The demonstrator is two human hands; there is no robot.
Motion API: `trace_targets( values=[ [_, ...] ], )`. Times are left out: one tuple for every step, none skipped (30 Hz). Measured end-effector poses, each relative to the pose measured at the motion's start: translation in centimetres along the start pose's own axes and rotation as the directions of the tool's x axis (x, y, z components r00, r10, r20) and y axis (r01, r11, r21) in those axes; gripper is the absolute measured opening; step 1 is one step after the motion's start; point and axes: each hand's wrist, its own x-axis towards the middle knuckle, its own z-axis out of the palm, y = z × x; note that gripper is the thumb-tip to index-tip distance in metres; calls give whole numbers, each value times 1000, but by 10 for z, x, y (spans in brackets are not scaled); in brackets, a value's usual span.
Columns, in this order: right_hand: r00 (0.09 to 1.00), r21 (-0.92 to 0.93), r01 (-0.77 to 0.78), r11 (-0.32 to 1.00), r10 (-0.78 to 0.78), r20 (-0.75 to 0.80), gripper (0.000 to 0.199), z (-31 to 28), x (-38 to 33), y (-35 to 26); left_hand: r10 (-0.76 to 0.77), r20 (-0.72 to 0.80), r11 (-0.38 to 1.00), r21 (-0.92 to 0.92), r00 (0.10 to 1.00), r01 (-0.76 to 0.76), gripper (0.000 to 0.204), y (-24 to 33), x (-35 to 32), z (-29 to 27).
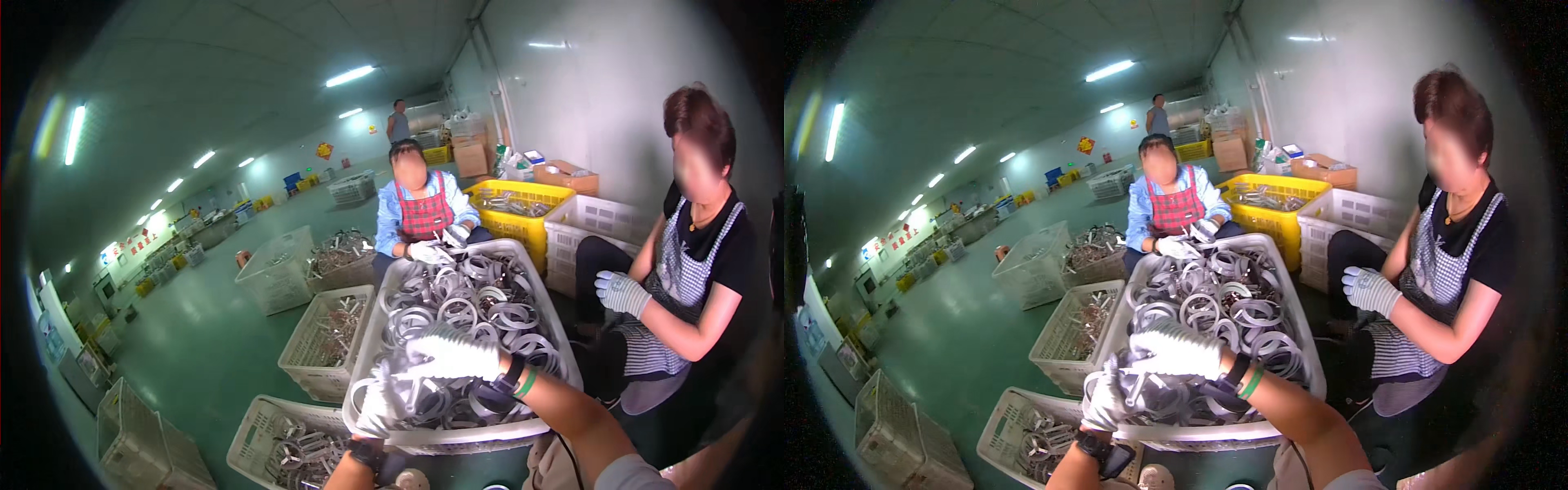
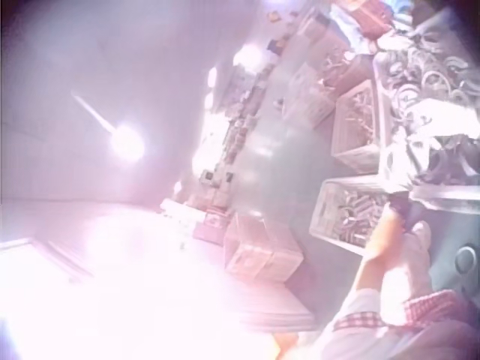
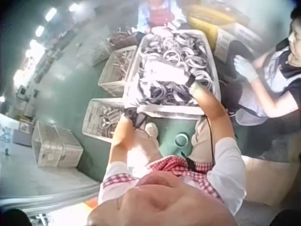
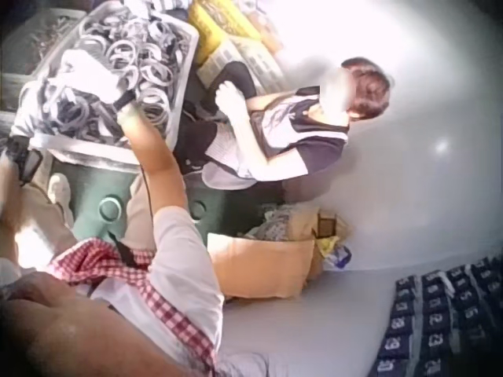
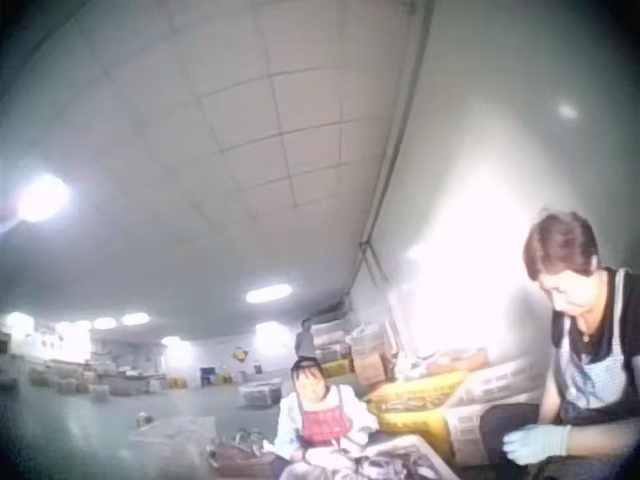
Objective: Sorting and inspecting circular metal rings from a large central bin into smaller plastic containers.
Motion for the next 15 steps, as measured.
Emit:
trace_targets(
  values=[
    [938,-292,314,903,-343,-54,22,27,4,23,-223,-80,796,-590,971,134,23,-40,-1,23],
    [953,-315,266,911,-298,-57,22,22,-3,22,-181,-32,946,-280,983,165,22,-55,-2,24],
    [970,-385,225,895,-243,1,27,17,-3,8,-140,20,989,60,990,139,20,-71,-1,23],
    [982,-447,186,875,-181,56,33,14,1,-8,-294,30,847,-456,955,275,20,-92,-5,27],
    [990,-510,140,849,-102,102,40,11,1,-16,-416,150,444,-828,897,344,20,-79,5,32],
    [962,-437,117,892,-211,-175,40,15,-3,-16,-483,179,307,-882,857,357,19,-62,6,37],
    [843,-380,103,919,-284,-458,40,18,-15,-11,-532,234,171,-912,814,373,18,-20,13,21],
    [829,-297,29,954,-189,-526,41,22,-18,-20,-517,230,94,-942,825,321,18,-11,6,11],
    [799,-213,-43,976,-94,-594,43,22,-26,-26,-497,227,17,-962,838,271,19,-9,9,7],
    [842,-147,-226,963,118,-526,41,31,-34,-24,-487,209,7,-970,848,243,19,-19,10,11],
    [836,-164,-251,954,128,-534,41,50,-45,-3,-474,191,-1,-976,860,216,19,-28,11,18],
    [941,-787,-89,610,-207,-266,35,73,-61,38,-497,165,44,-976,852,215,25,-27,21,34],
    [938,-980,198,-29,-284,198,30,97,-68,68,-490,172,31,-976,855,215,25,3,40,41],
    [933,-642,-152,-752,-324,158,28,123,-65,84,-464,188,57,-969,866,241,26,28,58,46],
    [918,200,-388,-900,-359,168,27,134,-66,93,-417,210,78,-961,884,265,26,52,72,51]
  ],
)
